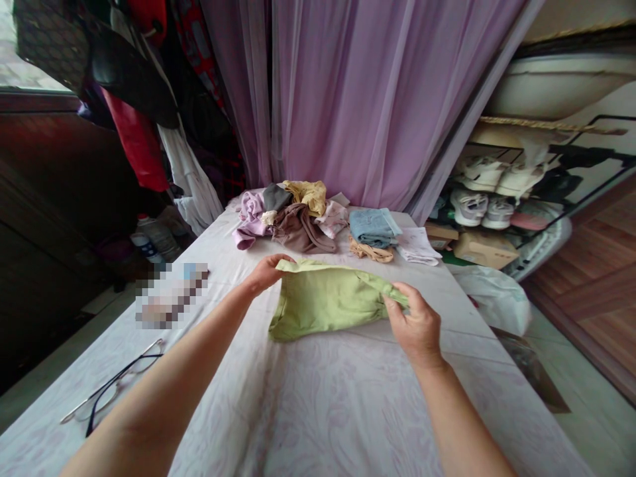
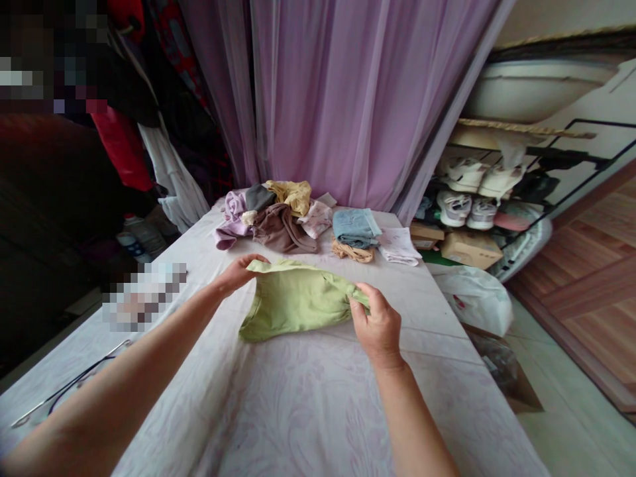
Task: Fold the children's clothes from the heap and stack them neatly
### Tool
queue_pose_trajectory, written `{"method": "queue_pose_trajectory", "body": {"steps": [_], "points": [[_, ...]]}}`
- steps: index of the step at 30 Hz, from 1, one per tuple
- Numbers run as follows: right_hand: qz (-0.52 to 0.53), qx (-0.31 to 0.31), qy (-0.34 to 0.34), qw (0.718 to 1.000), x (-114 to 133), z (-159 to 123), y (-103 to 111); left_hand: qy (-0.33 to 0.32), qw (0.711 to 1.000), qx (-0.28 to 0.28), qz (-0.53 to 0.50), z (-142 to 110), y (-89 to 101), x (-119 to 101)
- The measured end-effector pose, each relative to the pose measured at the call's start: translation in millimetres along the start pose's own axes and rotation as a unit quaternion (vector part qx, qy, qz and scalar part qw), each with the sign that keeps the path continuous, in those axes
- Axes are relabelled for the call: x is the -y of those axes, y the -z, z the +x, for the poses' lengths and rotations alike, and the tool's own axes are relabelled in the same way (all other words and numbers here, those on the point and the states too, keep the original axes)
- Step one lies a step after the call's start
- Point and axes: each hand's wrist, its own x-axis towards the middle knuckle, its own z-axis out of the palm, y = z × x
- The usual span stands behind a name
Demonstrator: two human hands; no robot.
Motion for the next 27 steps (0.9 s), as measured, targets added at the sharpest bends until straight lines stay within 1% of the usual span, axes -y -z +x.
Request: {"method": "queue_pose_trajectory", "body": {"steps": [1, 2, 4, 6, 9, 11, 12, 13, 14, 15, 16, 17, 19, 20, 22, 24, 25, 27], "points": [[0.004, -0.016, -0.018, 1.0, 2.3, 5.9, 3.2, 0.002, 0.998, -0.006, -0.063, -3.0, 2.6, -10.2], [0.013, -0.034, -0.033, 0.999, 5.2, 12.7, 7.2, -0.013, 0.992, -0.017, -0.122, -7.3, 5.9, -23.3], [0.042, -0.076, -0.052, 0.995, 13.3, 30.0, 17.9, -0.06, 0.98, -0.032, -0.186, -18.2, 14.1, -57.2], [0.076, -0.126, -0.04, 0.988, 23.9, 52.3, 31.6, -0.128, 0.966, -0.063, -0.214, -28.1, 22.7, -97.9], [0.096, -0.157, 0.004, 0.983, 38.8, 91.9, 53.1, -0.203, 0.95, -0.105, -0.215, -31.9, 33.2, -158.5], [0.079, -0.168, 0.036, 0.982, 43.2, 118.0, 63.2, -0.236, 0.944, -0.107, -0.205, -22.1, 36.9, -189.7], [0.068, -0.166, 0.036, 0.983, 42.5, 129.9, 65.3, -0.244, 0.944, -0.105, -0.196, -12.8, 37.4, -200.5], [0.057, -0.156, 0.024, 0.986, 39.6, 140.3, 64.9, -0.248, 0.945, -0.1, -0.186, -0.9, 36.8, -207.3], [0.049, -0.141, 0.0, 0.989, 34.3, 148.9, 61.6, -0.248, 0.948, -0.095, -0.176, 13.2, 35.2, -209.6], [0.042, -0.122, -0.033, 0.991, 26.6, 155.3, 55.2, -0.242, 0.952, -0.088, -0.165, 29.0, 32.6, -207.3], [0.04, -0.098, -0.07, 0.992, 16.6, 159.2, 45.9, -0.233, 0.957, -0.083, -0.154, 45.4, 28.9, -200.2], [0.044, -0.073, -0.107, 0.991, 4.7, 160.2, 34.0, -0.21, 0.964, -0.08, -0.14, 61.5, 24.5, -188.6], [0.078, 0.008, -0.175, 0.981, -22.5, 153.4, 5.1, -0.161, 0.98, -0.06, -0.095, 89.0, 13.8, -155.2], [0.11, 0.052, -0.209, 0.97, -36.5, 146.0, -10.2, -0.128, 0.988, -0.041, -0.072, 99.1, 8.1, -135.7], [0.17, 0.117, -0.271, 0.94, -61.8, 126.0, -38.4, -0.058, 0.997, -0.014, -0.057, 110.9, -2.9, -97.5], [0.214, 0.154, -0.301, 0.916, -80.2, 104.8, -59.6, -0.007, 0.997, -0.017, -0.069, 113.8, -11.6, -67.7], [0.228, 0.167, -0.306, 0.909, -86.6, 95.7, -66.9, 0.009, 0.997, -0.022, -0.071, 113.2, -14.8, -57.4], [0.242, 0.179, -0.306, 0.903, -94.3, 83.2, -75.5, 0.026, 0.996, -0.026, -0.078, 110.3, -18.5, -45.9]]}}
